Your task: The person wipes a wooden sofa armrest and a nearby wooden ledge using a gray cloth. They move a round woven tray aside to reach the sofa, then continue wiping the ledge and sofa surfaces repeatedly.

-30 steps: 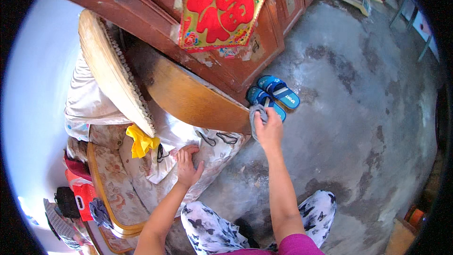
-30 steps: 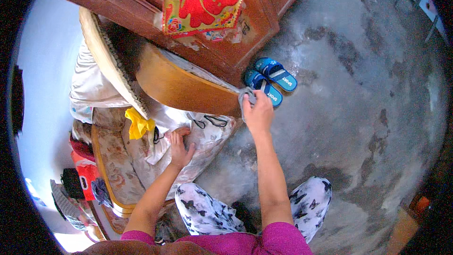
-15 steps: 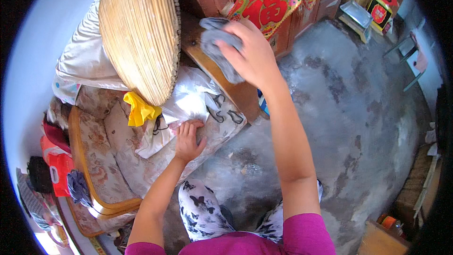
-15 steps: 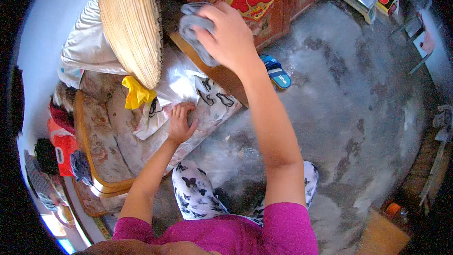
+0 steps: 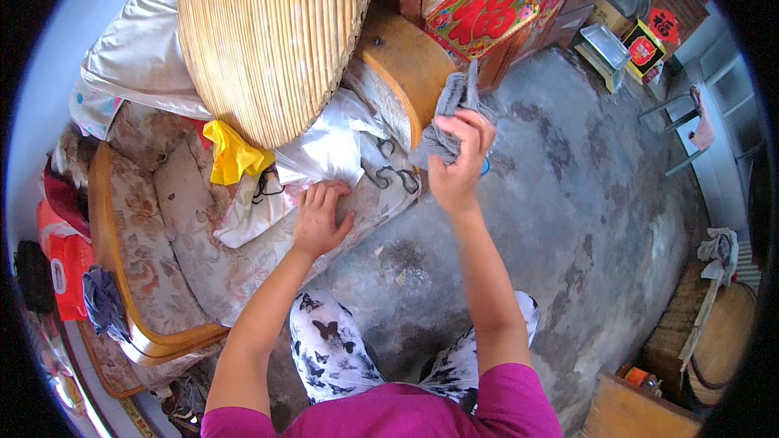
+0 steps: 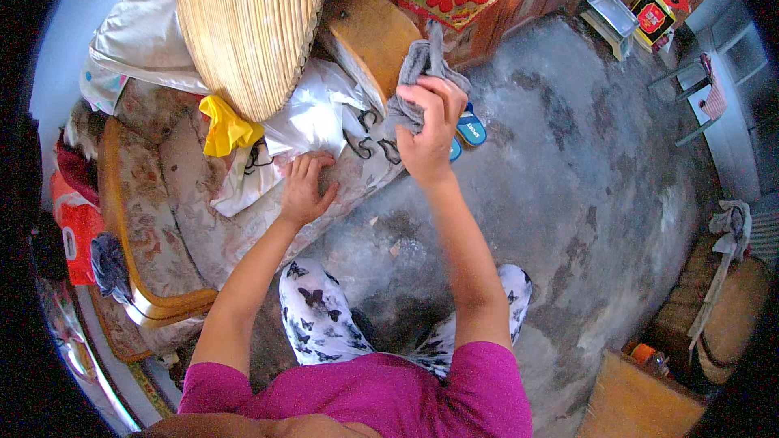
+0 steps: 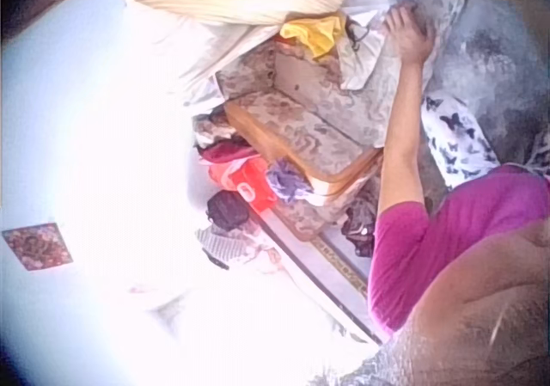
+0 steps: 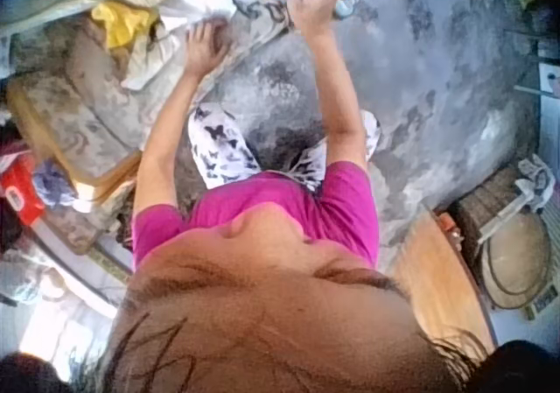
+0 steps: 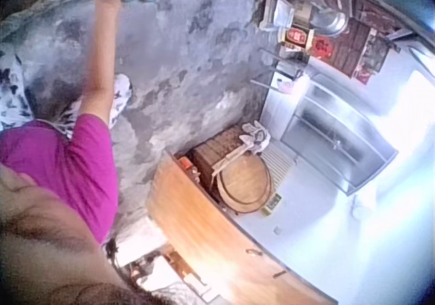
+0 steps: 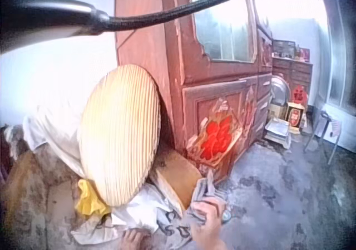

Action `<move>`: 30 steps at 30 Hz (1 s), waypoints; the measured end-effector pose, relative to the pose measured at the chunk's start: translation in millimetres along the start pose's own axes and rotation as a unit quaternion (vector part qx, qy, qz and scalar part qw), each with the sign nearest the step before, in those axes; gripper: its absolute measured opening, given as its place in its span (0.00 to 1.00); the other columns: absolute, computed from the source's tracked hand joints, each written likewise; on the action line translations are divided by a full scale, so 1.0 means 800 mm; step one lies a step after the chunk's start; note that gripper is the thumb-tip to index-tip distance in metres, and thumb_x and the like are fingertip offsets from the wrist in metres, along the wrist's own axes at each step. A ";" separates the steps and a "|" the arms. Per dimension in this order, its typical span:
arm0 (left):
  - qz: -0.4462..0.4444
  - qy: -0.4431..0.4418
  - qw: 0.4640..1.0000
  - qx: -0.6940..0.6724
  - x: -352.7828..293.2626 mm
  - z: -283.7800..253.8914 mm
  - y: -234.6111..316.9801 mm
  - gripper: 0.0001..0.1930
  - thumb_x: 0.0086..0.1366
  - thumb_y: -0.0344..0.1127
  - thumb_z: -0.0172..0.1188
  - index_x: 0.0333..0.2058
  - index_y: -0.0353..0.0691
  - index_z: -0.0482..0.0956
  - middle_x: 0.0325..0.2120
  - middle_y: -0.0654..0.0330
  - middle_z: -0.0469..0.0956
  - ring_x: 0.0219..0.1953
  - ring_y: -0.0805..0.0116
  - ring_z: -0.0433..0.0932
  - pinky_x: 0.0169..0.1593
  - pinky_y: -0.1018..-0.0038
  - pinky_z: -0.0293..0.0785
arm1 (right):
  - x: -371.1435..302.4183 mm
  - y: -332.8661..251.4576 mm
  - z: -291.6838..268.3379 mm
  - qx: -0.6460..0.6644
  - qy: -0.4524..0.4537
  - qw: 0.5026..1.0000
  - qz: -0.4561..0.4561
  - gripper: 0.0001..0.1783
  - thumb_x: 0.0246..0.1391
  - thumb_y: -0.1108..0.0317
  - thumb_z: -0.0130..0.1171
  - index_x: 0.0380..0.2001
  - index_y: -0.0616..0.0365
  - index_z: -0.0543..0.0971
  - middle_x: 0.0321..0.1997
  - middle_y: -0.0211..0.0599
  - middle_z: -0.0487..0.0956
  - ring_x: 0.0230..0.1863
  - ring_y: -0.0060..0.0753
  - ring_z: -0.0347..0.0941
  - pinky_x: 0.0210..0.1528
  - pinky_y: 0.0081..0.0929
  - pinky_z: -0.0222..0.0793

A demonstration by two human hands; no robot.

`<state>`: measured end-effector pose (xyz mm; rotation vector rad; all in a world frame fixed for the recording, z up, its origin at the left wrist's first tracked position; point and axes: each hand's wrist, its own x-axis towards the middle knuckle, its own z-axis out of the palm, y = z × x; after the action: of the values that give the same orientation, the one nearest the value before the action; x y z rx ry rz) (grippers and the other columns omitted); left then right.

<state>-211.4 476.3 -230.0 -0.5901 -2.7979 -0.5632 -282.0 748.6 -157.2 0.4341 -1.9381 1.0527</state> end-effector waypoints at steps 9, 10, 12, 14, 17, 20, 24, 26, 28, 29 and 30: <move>0.030 0.012 0.999 -0.023 0.019 -0.002 0.011 0.23 0.55 0.39 0.68 0.49 0.46 0.74 0.51 0.62 0.75 0.57 0.57 0.71 0.61 0.54 0.61 | -0.288 0.154 0.019 -0.035 -0.123 0.929 0.348 0.23 0.49 0.79 0.58 0.51 0.59 0.74 0.56 0.49 0.73 0.60 0.56 0.67 0.66 0.46 0.60; 0.036 0.017 0.999 -0.024 0.027 -0.003 0.010 0.23 0.55 0.39 0.68 0.49 0.46 0.74 0.51 0.63 0.76 0.57 0.57 0.71 0.61 0.54 0.61 | -0.280 0.157 0.019 -0.020 -0.044 0.921 0.386 0.23 0.50 0.79 0.58 0.52 0.61 0.74 0.56 0.48 0.74 0.60 0.52 0.69 0.66 0.43 0.61; 0.009 0.011 1.000 -0.027 0.004 -0.001 -0.002 0.22 0.55 0.39 0.68 0.49 0.46 0.74 0.51 0.63 0.76 0.57 0.59 0.71 0.61 0.54 0.61 | -0.227 0.112 0.022 0.015 0.054 0.915 0.400 0.22 0.52 0.78 0.58 0.53 0.64 0.73 0.57 0.46 0.74 0.60 0.48 0.69 0.66 0.38 0.62; -0.004 0.012 0.999 -0.032 -0.005 0.002 -0.009 0.23 0.55 0.39 0.68 0.49 0.46 0.75 0.51 0.63 0.76 0.57 0.59 0.71 0.61 0.53 0.61 | -0.124 0.070 0.020 0.067 0.113 0.941 0.312 0.23 0.54 0.76 0.58 0.55 0.65 0.72 0.57 0.46 0.74 0.61 0.47 0.69 0.68 0.38 0.60; 0.000 0.012 0.999 -0.033 -0.002 0.003 -0.008 0.23 0.55 0.40 0.68 0.50 0.46 0.75 0.52 0.63 0.76 0.57 0.58 0.71 0.61 0.53 0.61 | -0.032 0.022 0.020 0.098 0.115 0.972 0.181 0.25 0.55 0.74 0.57 0.57 0.66 0.71 0.59 0.49 0.72 0.63 0.49 0.66 0.71 0.41 0.56; 0.001 0.023 0.999 -0.036 0.003 0.001 0.000 0.24 0.53 0.39 0.69 0.49 0.45 0.76 0.52 0.60 0.77 0.57 0.56 0.72 0.62 0.55 0.61 | -0.096 0.052 0.050 -0.027 0.094 0.985 0.142 0.23 0.59 0.73 0.55 0.58 0.68 0.70 0.64 0.54 0.68 0.67 0.55 0.63 0.72 0.46 0.53; 0.002 0.016 0.999 -0.042 0.006 0.002 -0.003 0.24 0.53 0.43 0.68 0.50 0.46 0.76 0.52 0.60 0.77 0.57 0.56 0.72 0.62 0.54 0.61 | -0.267 0.093 0.033 -0.029 -0.151 0.910 0.385 0.23 0.64 0.68 0.57 0.57 0.72 0.69 0.57 0.62 0.73 0.61 0.59 0.69 0.66 0.44 0.61; 0.011 0.038 0.999 -0.037 0.002 0.002 -0.010 0.24 0.53 0.44 0.68 0.50 0.47 0.76 0.51 0.61 0.77 0.56 0.57 0.72 0.61 0.54 0.61 | -0.324 0.094 0.008 0.050 -0.066 0.837 0.541 0.25 0.66 0.65 0.57 0.60 0.71 0.69 0.57 0.63 0.75 0.60 0.58 0.72 0.65 0.42 0.63; 0.017 0.051 0.998 -0.035 -0.007 0.012 -0.010 0.24 0.54 0.45 0.67 0.50 0.48 0.77 0.50 0.61 0.77 0.56 0.57 0.72 0.61 0.53 0.62 | -0.350 0.087 -0.014 0.005 -0.004 0.868 0.496 0.26 0.69 0.61 0.55 0.62 0.68 0.70 0.60 0.57 0.76 0.59 0.50 0.73 0.64 0.38 0.64; 0.023 0.056 0.998 -0.030 -0.008 0.015 -0.010 0.24 0.54 0.46 0.67 0.49 0.48 0.77 0.49 0.61 0.77 0.57 0.58 0.72 0.61 0.53 0.62 | -0.353 0.087 -0.028 -0.029 -0.144 0.856 0.495 0.27 0.70 0.59 0.55 0.63 0.67 0.69 0.61 0.55 0.76 0.59 0.47 0.72 0.63 0.38 0.65; 0.031 0.061 0.997 -0.021 -0.008 0.013 -0.015 0.23 0.55 0.47 0.68 0.49 0.48 0.77 0.48 0.61 0.77 0.57 0.59 0.72 0.61 0.53 0.61 | -0.345 0.085 -0.039 -0.060 -0.278 0.830 0.481 0.28 0.70 0.58 0.55 0.64 0.67 0.68 0.61 0.53 0.75 0.59 0.44 0.72 0.63 0.37 0.65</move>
<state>-212.1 468.2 -245.2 -0.6267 -2.6502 -0.6249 -152.9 787.3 -409.3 -0.4479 -2.8372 1.5028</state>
